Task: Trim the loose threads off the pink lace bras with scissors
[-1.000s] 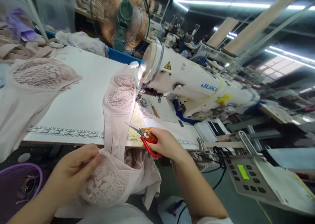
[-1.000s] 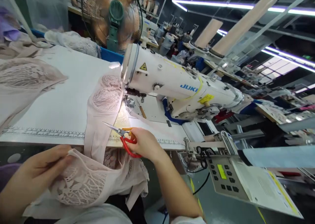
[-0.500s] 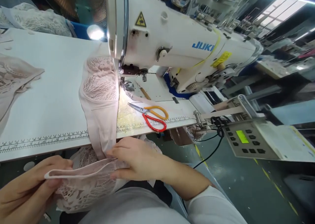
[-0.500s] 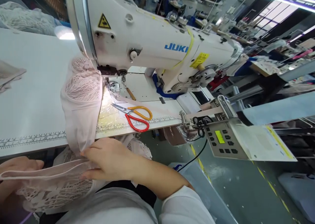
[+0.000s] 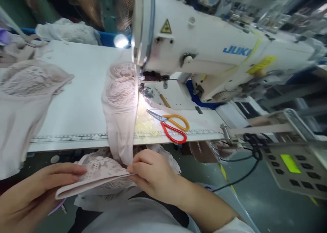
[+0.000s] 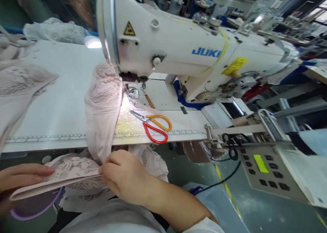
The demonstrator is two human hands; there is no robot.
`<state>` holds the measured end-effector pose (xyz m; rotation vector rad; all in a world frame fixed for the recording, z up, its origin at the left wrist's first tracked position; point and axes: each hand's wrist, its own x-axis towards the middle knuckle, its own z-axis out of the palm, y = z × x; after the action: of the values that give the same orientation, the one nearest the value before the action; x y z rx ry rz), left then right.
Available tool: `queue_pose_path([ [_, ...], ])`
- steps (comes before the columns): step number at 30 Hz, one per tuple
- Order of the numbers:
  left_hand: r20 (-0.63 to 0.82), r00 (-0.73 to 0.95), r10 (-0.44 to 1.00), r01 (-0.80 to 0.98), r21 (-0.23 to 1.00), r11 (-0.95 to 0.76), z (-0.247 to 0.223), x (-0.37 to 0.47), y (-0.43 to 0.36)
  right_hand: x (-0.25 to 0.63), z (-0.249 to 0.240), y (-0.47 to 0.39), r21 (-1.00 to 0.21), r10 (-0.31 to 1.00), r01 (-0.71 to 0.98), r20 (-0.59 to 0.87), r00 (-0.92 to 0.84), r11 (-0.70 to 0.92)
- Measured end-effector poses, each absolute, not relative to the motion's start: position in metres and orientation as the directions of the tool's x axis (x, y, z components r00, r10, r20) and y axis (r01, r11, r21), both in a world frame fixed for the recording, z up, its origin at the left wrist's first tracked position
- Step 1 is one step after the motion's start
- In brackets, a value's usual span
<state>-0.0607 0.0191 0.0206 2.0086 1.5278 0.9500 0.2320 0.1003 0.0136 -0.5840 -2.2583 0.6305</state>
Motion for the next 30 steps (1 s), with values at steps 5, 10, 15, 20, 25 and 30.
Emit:
queue_pose_path([
  [5,0.276,0.255,0.927,0.368,0.858,-0.357,0.036,-0.043,0.022,0.235,0.015,0.090,-0.481,0.532,0.277,0.551,-0.643,0.832],
  [10,0.301,0.250,0.920,0.259,0.895,-0.363,0.033,-0.037,0.015,0.239,0.008,0.085,-0.400,0.478,0.285,0.557,-0.679,0.871],
  [15,0.411,0.261,0.874,0.338,0.809,-0.481,0.030,-0.038,0.013,0.243,0.003,0.081,-0.431,0.515,0.317,0.497,-0.698,0.845],
  [20,0.534,0.302,0.790,0.552,0.578,-0.602,0.031,-0.039,0.010,0.244,0.002,0.080,-0.485,0.550,0.314,0.485,-0.680,0.816],
  [25,0.544,0.374,0.751,0.660,0.413,-0.628,0.034,-0.043,0.008,0.240,0.004,0.083,-0.424,0.492,0.286,0.529,-0.692,0.859],
  [30,0.345,0.272,0.898,0.672,0.600,-0.434,0.032,-0.046,0.010,0.237,0.016,0.092,-0.567,0.551,0.249,0.457,-0.698,0.785],
])
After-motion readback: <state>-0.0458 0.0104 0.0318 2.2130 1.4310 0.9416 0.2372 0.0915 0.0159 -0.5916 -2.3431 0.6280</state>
